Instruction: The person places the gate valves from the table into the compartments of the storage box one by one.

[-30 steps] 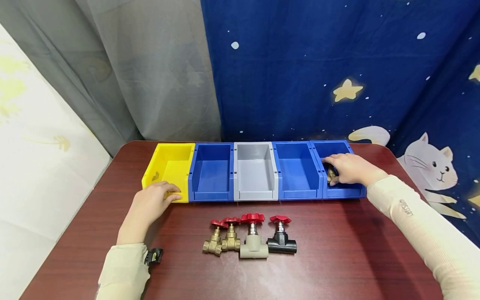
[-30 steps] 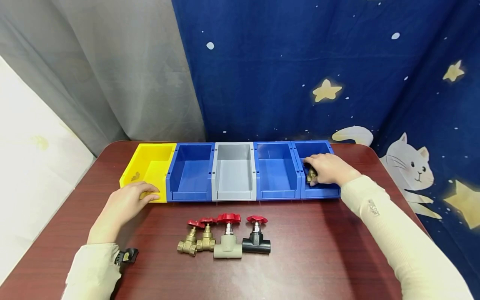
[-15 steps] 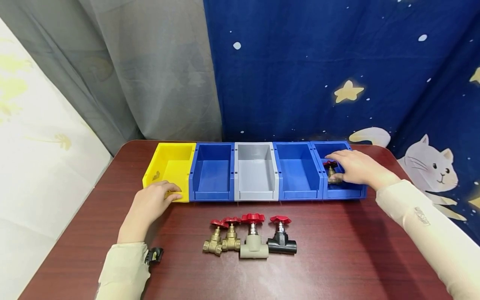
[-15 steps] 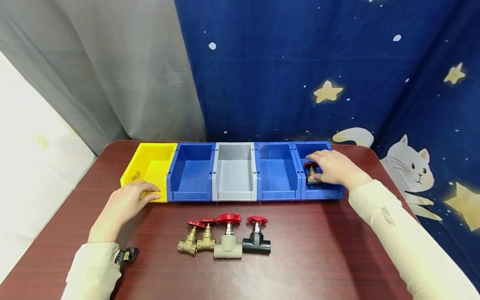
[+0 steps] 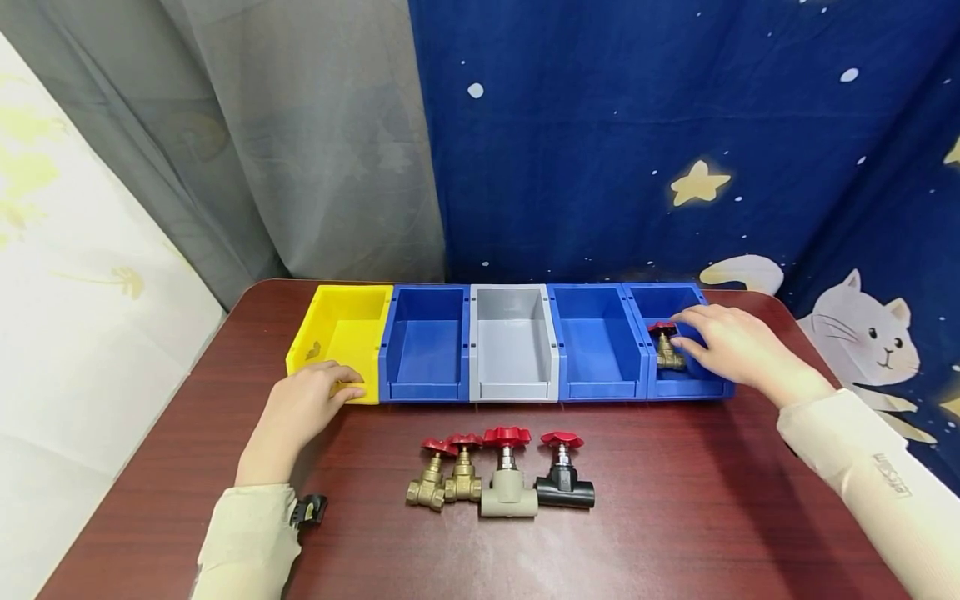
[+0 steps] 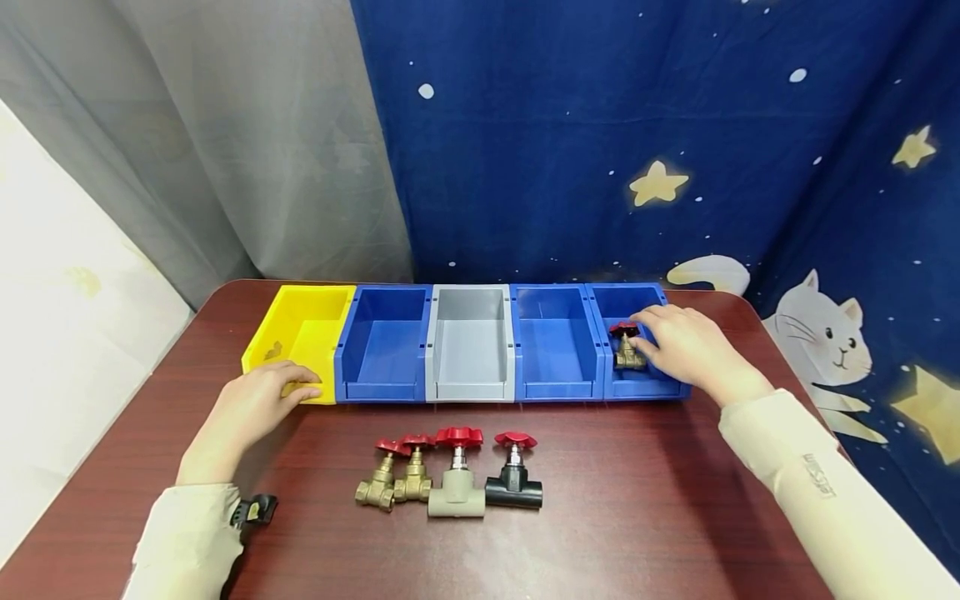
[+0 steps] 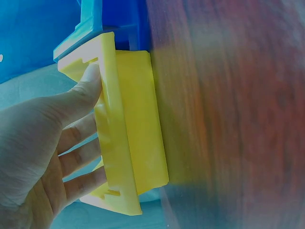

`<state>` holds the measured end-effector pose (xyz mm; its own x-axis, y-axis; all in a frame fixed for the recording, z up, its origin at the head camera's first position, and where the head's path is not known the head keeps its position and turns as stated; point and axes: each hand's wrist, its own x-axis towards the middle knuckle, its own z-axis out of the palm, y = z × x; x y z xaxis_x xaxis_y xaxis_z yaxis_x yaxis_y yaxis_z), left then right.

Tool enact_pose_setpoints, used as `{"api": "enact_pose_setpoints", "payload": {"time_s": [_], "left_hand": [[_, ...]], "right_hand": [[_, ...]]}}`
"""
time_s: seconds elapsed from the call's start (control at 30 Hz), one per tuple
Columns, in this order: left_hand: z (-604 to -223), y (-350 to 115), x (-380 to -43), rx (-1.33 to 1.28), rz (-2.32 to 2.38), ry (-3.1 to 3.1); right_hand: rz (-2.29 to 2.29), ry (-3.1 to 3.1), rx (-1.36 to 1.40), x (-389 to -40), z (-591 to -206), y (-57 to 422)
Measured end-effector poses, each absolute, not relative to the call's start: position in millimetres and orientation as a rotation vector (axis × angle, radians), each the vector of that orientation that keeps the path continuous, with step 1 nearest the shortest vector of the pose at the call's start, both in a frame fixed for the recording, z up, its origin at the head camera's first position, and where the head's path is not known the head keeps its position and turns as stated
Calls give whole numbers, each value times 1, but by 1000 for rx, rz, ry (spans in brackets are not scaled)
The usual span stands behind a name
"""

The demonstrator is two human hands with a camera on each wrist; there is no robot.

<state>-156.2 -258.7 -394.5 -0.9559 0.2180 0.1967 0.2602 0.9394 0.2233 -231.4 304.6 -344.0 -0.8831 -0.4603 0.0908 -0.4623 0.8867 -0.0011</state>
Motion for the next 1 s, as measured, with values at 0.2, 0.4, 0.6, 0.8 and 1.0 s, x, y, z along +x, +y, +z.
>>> {"api": "enact_pose_setpoints", "payload": {"time_s": [0.2, 0.4, 0.6, 0.8, 1.0], "left_hand": [[-395, -259, -156, -364, -370, -2928], [-395, -259, -156, -361, -371, -2929], [-394, -259, -156, -363, -372, -2925], [-394, -259, -156, -363, -382, -2926], [-394, -259, -156, -363, -386, -2926]], "right_hand": [[33, -2864, 754, -218, -344, 303], [28, -2781, 774, -205, -344, 301], [82, -2693, 811, -195, -347, 298], [121, -2616, 870, -184, -352, 292], [147, -2623, 881, -172, -353, 285]]}}
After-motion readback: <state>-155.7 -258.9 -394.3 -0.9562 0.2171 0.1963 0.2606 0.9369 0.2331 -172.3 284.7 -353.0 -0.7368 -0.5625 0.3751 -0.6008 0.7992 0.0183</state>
